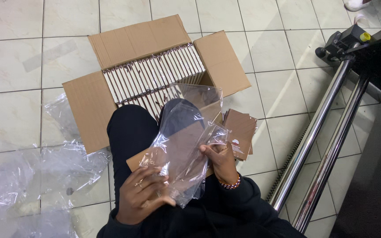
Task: The person places brown notebooks into clear plastic sleeves, seals the sleeves, and places the packed notebooks into a cardboard box while sitting on the floor.
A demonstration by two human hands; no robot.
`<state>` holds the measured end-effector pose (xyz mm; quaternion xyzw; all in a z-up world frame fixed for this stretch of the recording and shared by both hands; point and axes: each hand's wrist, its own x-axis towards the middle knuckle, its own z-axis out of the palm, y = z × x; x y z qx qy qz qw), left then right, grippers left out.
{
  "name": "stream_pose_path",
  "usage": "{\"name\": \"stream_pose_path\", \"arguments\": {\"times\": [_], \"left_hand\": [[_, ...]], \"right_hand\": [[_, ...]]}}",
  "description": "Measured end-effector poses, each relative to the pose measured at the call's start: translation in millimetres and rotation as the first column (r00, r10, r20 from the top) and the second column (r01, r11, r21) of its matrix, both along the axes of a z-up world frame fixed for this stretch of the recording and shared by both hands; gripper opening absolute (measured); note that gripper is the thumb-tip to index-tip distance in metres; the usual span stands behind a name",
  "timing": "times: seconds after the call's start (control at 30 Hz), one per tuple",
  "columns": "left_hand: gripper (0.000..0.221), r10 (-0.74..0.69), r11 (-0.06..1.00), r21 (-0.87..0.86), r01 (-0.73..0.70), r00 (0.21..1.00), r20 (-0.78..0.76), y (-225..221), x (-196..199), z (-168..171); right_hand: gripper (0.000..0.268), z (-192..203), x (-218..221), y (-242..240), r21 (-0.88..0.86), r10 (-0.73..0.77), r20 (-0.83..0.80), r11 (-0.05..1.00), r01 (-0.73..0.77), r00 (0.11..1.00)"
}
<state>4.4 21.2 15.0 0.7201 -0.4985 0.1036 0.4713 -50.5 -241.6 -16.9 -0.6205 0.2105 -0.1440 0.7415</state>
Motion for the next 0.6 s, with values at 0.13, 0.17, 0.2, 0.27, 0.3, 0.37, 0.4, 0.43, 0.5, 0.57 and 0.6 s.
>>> {"name": "stream_pose_path", "arguments": {"times": [0.13, 0.17, 0.2, 0.27, 0.3, 0.37, 0.4, 0.43, 0.5, 0.57, 0.6], "left_hand": [[0.091, 0.182, 0.967, 0.204, -0.155, 0.976, -0.121, -13.7, -13.2, 28.2], [0.096, 0.234, 0.953, 0.234, -0.191, 0.957, -0.172, -18.5, -16.8, 37.4], [0.096, 0.234, 0.953, 0.233, -0.191, 0.957, -0.170, -23.0, -21.7, 42.0], [0.110, 0.103, 0.994, 0.091, -0.064, 0.847, -0.522, -34.7, -30.2, 51.4], [0.110, 0.093, 0.995, 0.086, -0.056, 0.849, -0.520, -35.9, -38.5, 39.1], [0.122, 0.088, 0.996, 0.061, -0.064, 0.685, -0.723, -38.8, -53.4, 14.3], [0.122, 0.078, 0.997, 0.056, -0.054, 0.689, -0.721, -45.8, -47.7, 23.5], [0.115, -0.027, 0.986, -0.125, -0.113, 0.626, -0.779, -52.3, -41.9, 33.2], [0.109, -0.149, 0.939, -0.295, -0.175, 0.566, -0.811, -59.1, -38.6, 48.1], [0.078, -0.250, 0.839, -0.407, -0.362, 0.408, -0.878, -58.7, -43.7, 58.8], [0.078, -0.251, 0.841, -0.406, -0.358, 0.407, -0.878, -60.3, -17.8, 12.4]], "right_hand": [[0.020, -67.7, -30.5, 3.4, 0.049, -0.100, 0.051, 0.994, 0.098, 0.994], [0.032, -95.9, -41.4, 2.5, -0.052, -0.200, 0.000, 0.979, 0.199, 0.980], [0.032, -73.6, -34.0, 13.7, -0.052, -0.200, 0.002, 0.978, 0.200, 0.980], [0.023, -27.5, -19.5, 33.3, 0.102, 0.024, 0.446, 0.992, -0.078, 0.895], [0.023, 5.5, -17.4, 45.0, 0.096, 0.019, 0.448, 0.993, -0.070, 0.894], [0.039, 71.0, -12.2, 68.8, -0.133, 0.291, 0.463, 0.957, -0.259, 0.837], [0.039, 74.0, -12.4, 68.3, -0.138, 0.284, 0.466, 0.959, -0.248, 0.838], [0.030, 77.1, -12.4, 68.4, -0.263, 0.388, 0.450, 0.918, -0.296, 0.805], [0.023, 83.2, -10.7, 68.4, -0.384, 0.480, 0.422, 0.863, -0.328, 0.769], [0.026, 89.6, -7.1, 68.8, -0.498, 0.564, 0.402, 0.796, -0.345, 0.721], [0.026, 91.8, -7.8, 68.8, -0.497, 0.561, 0.403, 0.798, -0.341, 0.723]]}}
